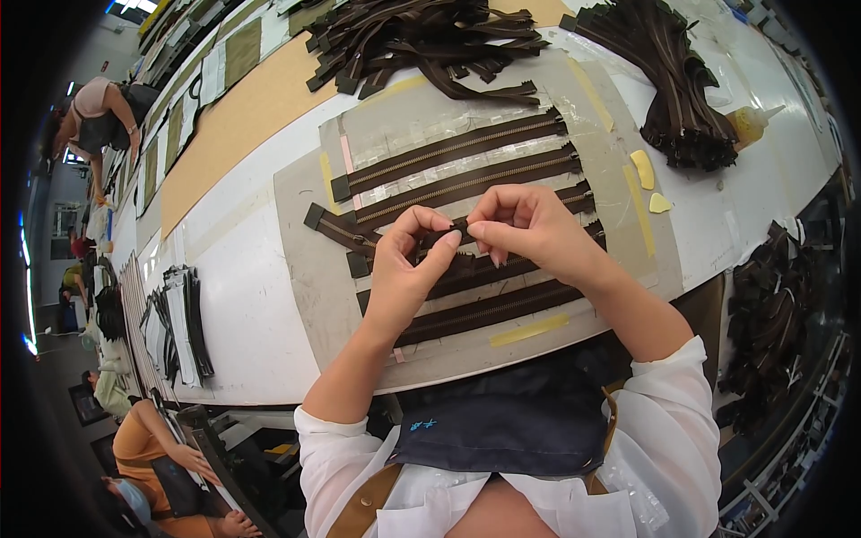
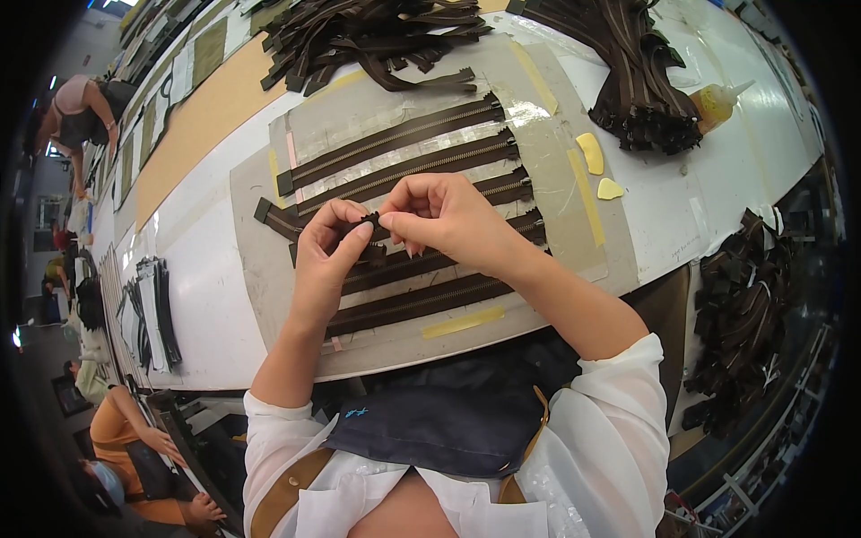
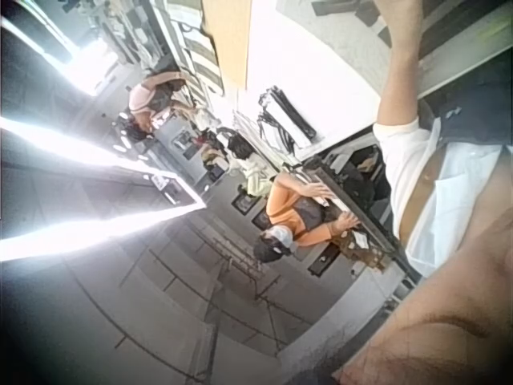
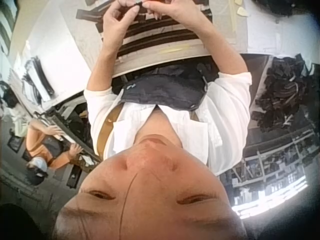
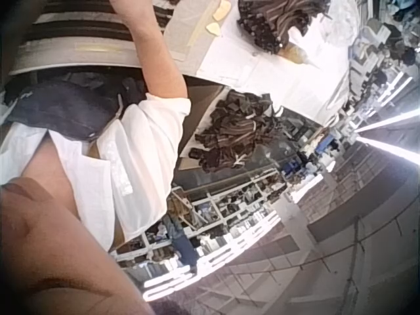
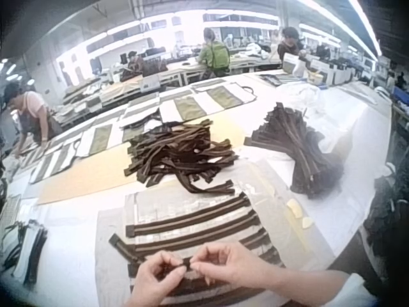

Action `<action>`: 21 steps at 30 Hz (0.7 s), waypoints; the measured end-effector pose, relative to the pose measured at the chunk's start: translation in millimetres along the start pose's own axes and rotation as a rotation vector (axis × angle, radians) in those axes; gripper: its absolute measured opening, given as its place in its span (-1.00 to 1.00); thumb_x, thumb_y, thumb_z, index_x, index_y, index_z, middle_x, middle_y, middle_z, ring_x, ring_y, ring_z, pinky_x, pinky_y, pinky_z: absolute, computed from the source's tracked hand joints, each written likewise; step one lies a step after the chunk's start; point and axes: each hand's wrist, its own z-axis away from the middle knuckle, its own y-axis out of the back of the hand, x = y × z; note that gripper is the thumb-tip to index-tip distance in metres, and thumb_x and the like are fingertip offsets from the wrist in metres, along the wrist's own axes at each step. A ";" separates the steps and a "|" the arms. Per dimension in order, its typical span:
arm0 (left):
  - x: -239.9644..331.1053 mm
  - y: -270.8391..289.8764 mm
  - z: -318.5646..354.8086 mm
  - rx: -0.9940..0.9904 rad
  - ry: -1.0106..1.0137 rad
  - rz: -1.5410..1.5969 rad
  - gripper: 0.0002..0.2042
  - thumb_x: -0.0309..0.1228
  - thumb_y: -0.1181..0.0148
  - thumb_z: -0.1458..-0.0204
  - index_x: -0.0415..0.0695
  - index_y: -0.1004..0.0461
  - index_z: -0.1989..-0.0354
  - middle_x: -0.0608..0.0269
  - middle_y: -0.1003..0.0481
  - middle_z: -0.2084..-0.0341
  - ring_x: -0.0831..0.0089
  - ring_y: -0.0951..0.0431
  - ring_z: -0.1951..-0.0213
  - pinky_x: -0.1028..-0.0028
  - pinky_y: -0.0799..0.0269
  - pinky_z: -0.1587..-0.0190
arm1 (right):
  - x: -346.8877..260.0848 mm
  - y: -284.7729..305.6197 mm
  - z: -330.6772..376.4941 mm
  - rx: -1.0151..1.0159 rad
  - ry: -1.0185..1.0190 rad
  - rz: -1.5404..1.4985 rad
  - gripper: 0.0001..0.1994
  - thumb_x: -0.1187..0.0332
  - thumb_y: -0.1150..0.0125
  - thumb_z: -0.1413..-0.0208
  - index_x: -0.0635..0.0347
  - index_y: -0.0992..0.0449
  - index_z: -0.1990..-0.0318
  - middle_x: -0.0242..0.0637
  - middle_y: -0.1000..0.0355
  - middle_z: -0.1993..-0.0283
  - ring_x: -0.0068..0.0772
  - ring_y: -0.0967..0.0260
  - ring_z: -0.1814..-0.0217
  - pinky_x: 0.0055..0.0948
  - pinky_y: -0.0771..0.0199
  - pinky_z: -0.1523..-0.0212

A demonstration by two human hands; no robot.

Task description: Assembling zipper sliders onto zipper tapes and organizing them on a board.

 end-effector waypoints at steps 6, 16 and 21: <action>-0.5 0.1 -1.1 -0.003 0.040 0.057 -0.86 -0.44 -0.26 -0.14 -0.18 -0.43 0.23 0.44 -0.45 0.31 0.70 -0.38 0.24 0.62 -0.31 0.12 | 2.6 1.4 -0.9 0.002 -0.019 -0.015 -0.90 0.43 -0.26 -0.21 0.29 -0.54 0.25 -0.41 -0.50 0.42 -0.72 -0.41 0.45 -0.69 -0.44 0.39; -3.1 -0.1 0.2 0.014 0.021 0.022 -0.89 -0.51 -0.23 -0.13 -0.17 -0.38 0.29 0.43 -0.42 0.29 0.69 -0.38 0.25 0.62 -0.31 0.12 | 3.5 -2.1 -0.1 -0.005 -0.040 0.016 -0.89 0.41 -0.26 -0.23 0.27 -0.54 0.24 -0.43 -0.50 0.41 -0.73 -0.41 0.45 -0.70 -0.44 0.38; -5.0 -2.7 -0.3 -0.011 -0.048 -0.035 -0.91 -0.50 -0.18 -0.15 -0.14 -0.37 0.30 0.40 -0.40 0.29 0.68 -0.31 0.24 0.61 -0.24 0.13 | 6.2 -0.7 -1.1 0.000 -0.026 0.049 -0.90 0.41 -0.25 -0.23 0.27 -0.54 0.26 -0.44 -0.49 0.43 -0.74 -0.40 0.44 -0.70 -0.44 0.37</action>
